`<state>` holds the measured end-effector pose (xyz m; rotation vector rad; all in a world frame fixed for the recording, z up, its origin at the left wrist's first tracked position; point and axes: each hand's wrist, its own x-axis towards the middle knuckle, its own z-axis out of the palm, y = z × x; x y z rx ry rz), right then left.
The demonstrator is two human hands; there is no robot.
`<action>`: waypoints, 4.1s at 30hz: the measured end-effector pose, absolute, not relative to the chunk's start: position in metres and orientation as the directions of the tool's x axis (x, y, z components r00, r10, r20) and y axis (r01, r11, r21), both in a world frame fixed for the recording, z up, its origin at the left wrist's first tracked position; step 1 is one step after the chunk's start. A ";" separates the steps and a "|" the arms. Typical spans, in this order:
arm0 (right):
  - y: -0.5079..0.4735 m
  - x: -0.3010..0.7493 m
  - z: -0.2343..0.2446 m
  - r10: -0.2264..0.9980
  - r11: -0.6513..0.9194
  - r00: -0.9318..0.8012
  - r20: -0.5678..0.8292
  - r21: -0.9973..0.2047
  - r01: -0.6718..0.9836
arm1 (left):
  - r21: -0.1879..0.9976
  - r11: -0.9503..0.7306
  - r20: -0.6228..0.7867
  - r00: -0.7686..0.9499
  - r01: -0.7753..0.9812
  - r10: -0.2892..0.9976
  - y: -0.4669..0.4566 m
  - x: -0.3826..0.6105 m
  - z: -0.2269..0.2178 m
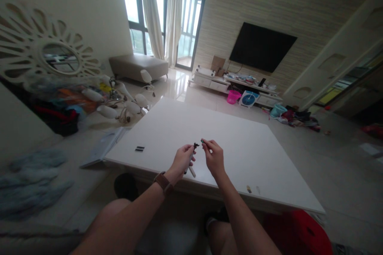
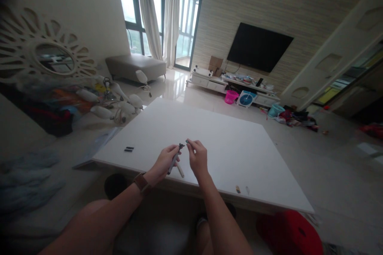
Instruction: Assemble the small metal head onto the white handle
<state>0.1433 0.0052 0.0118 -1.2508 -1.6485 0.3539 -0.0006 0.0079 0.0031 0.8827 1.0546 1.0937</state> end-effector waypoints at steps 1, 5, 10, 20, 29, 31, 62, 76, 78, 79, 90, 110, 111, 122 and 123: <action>0.006 0.144 0.011 0.854 0.413 0.055 0.518 -0.737 0.535 | 0.936 0.233 -0.212 0.104 -0.262 0.972 0.008 -0.001 0.003; 0.011 0.147 0.005 0.866 0.386 0.119 0.486 -0.799 0.461 | 0.929 0.220 -0.204 0.086 -0.296 0.975 0.011 -0.001 0.001; 0.015 0.146 -0.001 0.869 0.377 0.133 0.477 -0.811 0.447 | 0.886 0.231 -0.214 0.087 -0.403 0.973 0.011 0.002 0.002; 0.035 0.153 -0.029 0.927 0.146 0.226 0.300 -0.843 0.518 | 0.885 0.455 -0.191 0.818 -0.095 0.543 -0.054 0.020 0.033; 0.047 0.143 -0.048 0.967 0.078 0.141 0.211 -0.776 0.626 | 0.807 0.573 -0.267 0.779 -0.142 0.568 -0.049 0.037 0.025; 0.049 0.144 -0.052 0.976 0.053 0.126 0.176 -0.759 0.649 | 0.868 0.455 -0.254 0.609 -0.199 0.751 -0.034 0.035 0.024; 0.038 0.237 -0.078 0.879 -0.338 0.477 0.012 -0.691 0.640 | 0.999 -0.039 0.042 0.096 -0.034 0.994 0.017 -0.013 0.025; 0.012 0.260 -0.113 0.854 -0.391 0.517 0.058 -0.585 0.711 | 0.898 0.229 -0.252 -0.013 -0.375 0.968 0.054 -0.038 0.036; 0.015 0.255 -0.114 0.862 -0.368 0.500 0.087 -0.573 0.732 | 0.884 0.241 -0.277 -0.032 -0.402 0.960 0.058 -0.042 0.036; 0.017 0.250 -0.114 0.869 -0.349 0.485 0.102 -0.568 0.745 | 0.874 0.248 -0.289 -0.039 -0.417 0.956 0.060 -0.043 0.036; 0.052 0.147 -0.069 0.974 0.103 0.039 0.225 -0.584 0.805 | 0.771 0.318 -0.375 0.010 -0.552 0.927 0.056 -0.038 0.035; 0.038 0.118 -0.019 0.900 0.305 0.110 0.422 -0.790 0.532 | 0.893 0.315 -0.295 0.111 -0.320 0.949 0.040 -0.008 0.011; 0.037 0.117 -0.017 0.902 0.312 0.104 0.418 -0.801 0.512 | 0.897 0.318 -0.294 0.121 -0.307 0.948 0.039 -0.007 0.009; 0.039 0.122 -0.015 0.898 0.285 0.095 0.429 -0.734 0.617 | 0.967 0.240 -0.227 0.134 -0.086 0.965 0.039 -0.007 -0.006; 0.039 0.122 -0.015 0.898 0.273 0.107 0.427 -0.730 0.626 | 0.983 0.186 -0.184 0.137 -0.001 0.973 0.041 -0.009 -0.010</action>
